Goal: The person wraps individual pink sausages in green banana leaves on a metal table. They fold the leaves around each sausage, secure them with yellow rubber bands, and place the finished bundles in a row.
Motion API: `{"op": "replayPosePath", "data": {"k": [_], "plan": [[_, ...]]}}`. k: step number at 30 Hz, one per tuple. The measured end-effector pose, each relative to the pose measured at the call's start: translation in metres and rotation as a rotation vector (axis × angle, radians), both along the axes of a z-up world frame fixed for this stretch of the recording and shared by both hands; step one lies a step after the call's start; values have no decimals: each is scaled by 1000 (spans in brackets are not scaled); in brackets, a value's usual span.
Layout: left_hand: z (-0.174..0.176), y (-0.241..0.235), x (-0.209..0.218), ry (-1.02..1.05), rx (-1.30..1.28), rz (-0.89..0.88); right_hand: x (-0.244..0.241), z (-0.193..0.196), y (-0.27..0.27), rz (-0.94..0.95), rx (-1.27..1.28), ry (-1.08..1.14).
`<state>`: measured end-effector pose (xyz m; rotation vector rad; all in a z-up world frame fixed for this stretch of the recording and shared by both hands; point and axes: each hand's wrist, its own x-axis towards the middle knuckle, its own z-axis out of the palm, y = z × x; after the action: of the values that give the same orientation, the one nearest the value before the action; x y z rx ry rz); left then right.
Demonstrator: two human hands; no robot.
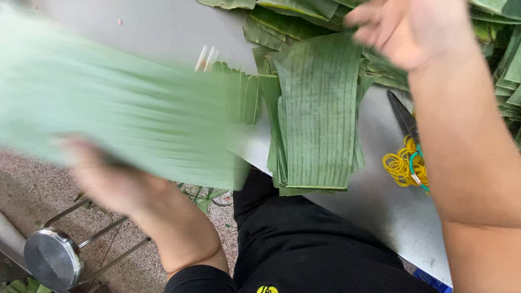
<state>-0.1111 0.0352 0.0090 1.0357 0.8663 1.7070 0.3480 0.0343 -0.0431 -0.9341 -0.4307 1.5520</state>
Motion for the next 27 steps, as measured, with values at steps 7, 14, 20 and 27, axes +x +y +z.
{"op": "replayPosePath", "data": {"k": [7,14,20,27], "plan": [[-41,-64,111,68,-560,-575,-112,40,-93,229,121,-479],[-63,-79,143,-536,-747,-968,-126,32,-137,-140,111,-875],[-42,-34,108,-544,-532,-463,-65,36,-168,-605,14,-320],[-48,-70,148,-362,-858,-808,-106,36,-163,-385,446,-745]]}}
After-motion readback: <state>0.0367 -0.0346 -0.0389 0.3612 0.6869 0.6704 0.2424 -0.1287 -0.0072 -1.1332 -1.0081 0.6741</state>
